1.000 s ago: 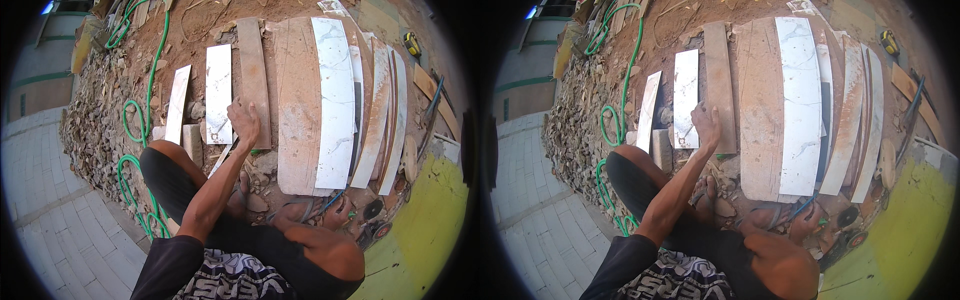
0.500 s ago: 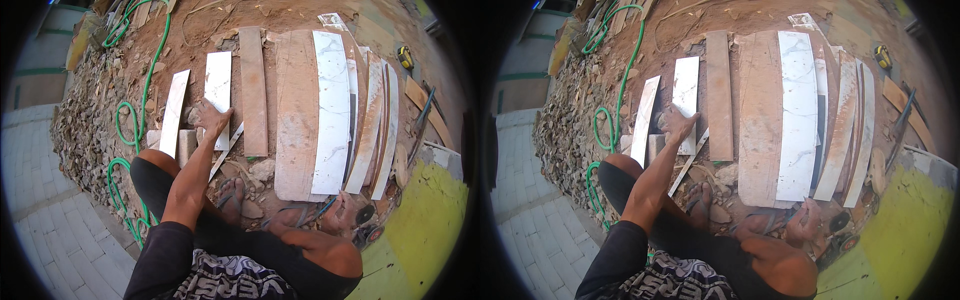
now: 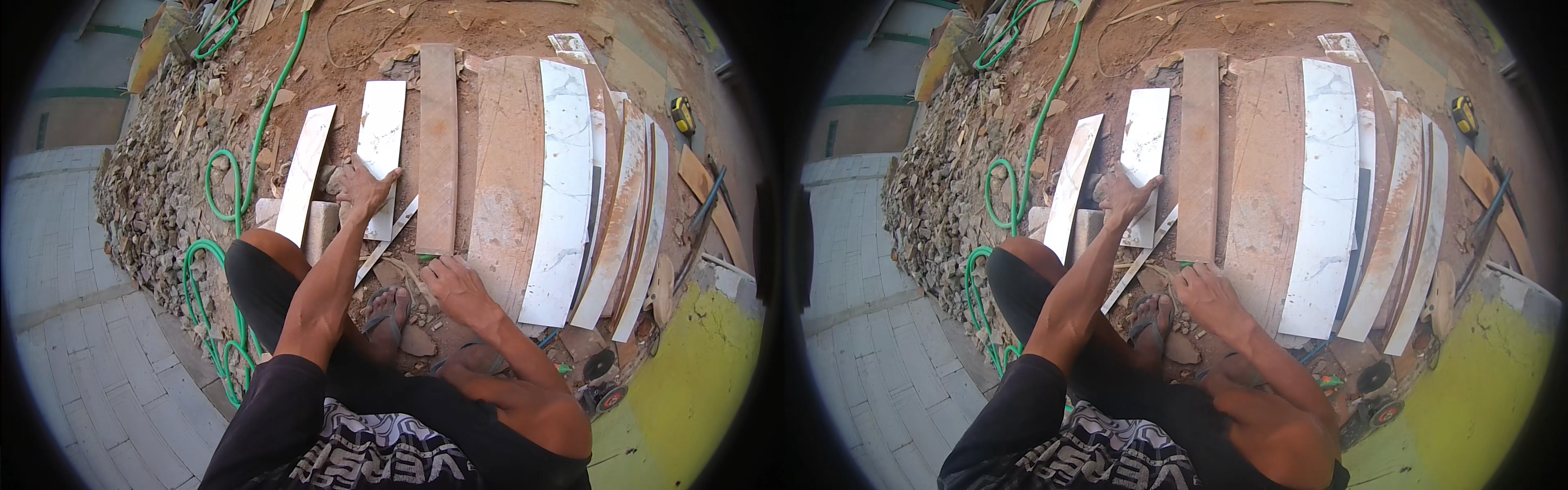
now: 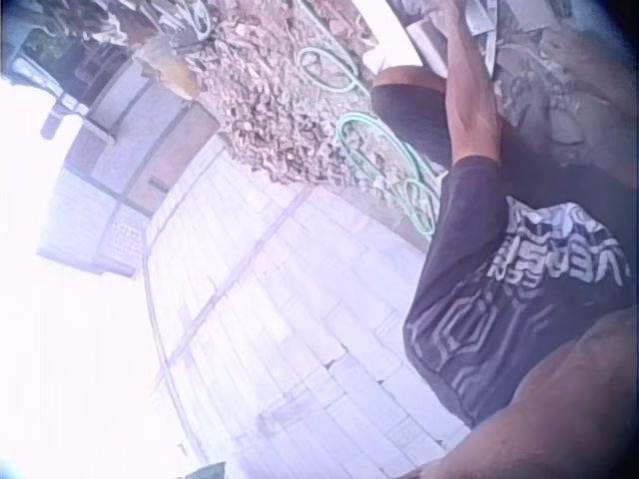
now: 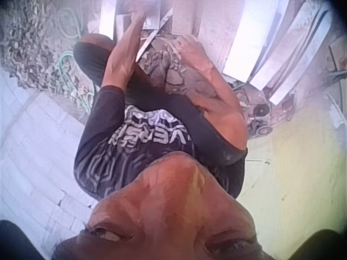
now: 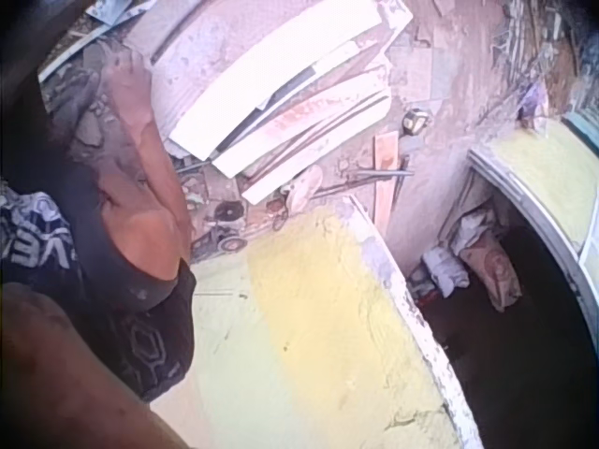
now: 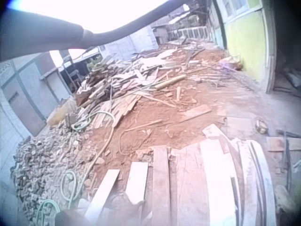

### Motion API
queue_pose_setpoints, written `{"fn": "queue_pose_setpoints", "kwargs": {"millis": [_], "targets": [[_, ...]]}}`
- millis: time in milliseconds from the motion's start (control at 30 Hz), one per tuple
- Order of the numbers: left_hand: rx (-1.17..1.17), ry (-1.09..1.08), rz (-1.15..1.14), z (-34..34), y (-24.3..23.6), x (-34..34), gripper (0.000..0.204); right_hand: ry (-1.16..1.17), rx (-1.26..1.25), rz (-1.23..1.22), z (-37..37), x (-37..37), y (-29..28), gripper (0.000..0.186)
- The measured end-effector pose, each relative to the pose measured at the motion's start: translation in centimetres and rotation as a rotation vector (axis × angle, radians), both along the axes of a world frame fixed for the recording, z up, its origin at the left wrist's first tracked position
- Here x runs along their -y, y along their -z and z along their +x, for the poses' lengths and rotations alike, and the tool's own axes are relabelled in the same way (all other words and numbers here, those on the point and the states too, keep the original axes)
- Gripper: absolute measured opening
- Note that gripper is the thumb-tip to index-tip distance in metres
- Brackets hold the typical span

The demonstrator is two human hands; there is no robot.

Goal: The person retrieves a white tile from a water-filled basin, then sits on the ground to measure and mark several rectangular tiles using a tape measure and a green marker. The person handles the tiles one at a time, marking measurements on their surfaces.

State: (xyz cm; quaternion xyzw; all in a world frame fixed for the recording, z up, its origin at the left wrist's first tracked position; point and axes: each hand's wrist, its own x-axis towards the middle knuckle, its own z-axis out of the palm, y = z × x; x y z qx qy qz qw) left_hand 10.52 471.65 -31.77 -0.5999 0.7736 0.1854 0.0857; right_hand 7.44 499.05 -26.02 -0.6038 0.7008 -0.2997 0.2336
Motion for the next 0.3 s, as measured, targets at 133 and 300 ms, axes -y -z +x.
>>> {"fn": "queue_pose_setpoints", "kwargs": {"millis": [133, 300], "targets": [[-0.120, -0.087, 0.055, -0.2, 1.0, 0.9, 0.104, -0.048, -0.214, -0.046, 1.7, 1.2, 3.7, 0.010], [-0.143, -0.152, 0.057, 1.9, 3.4, 2.8, 0.095, -0.145, -0.263, 0.077, 3.1, 1.2, 5.0, 0.012]]}}
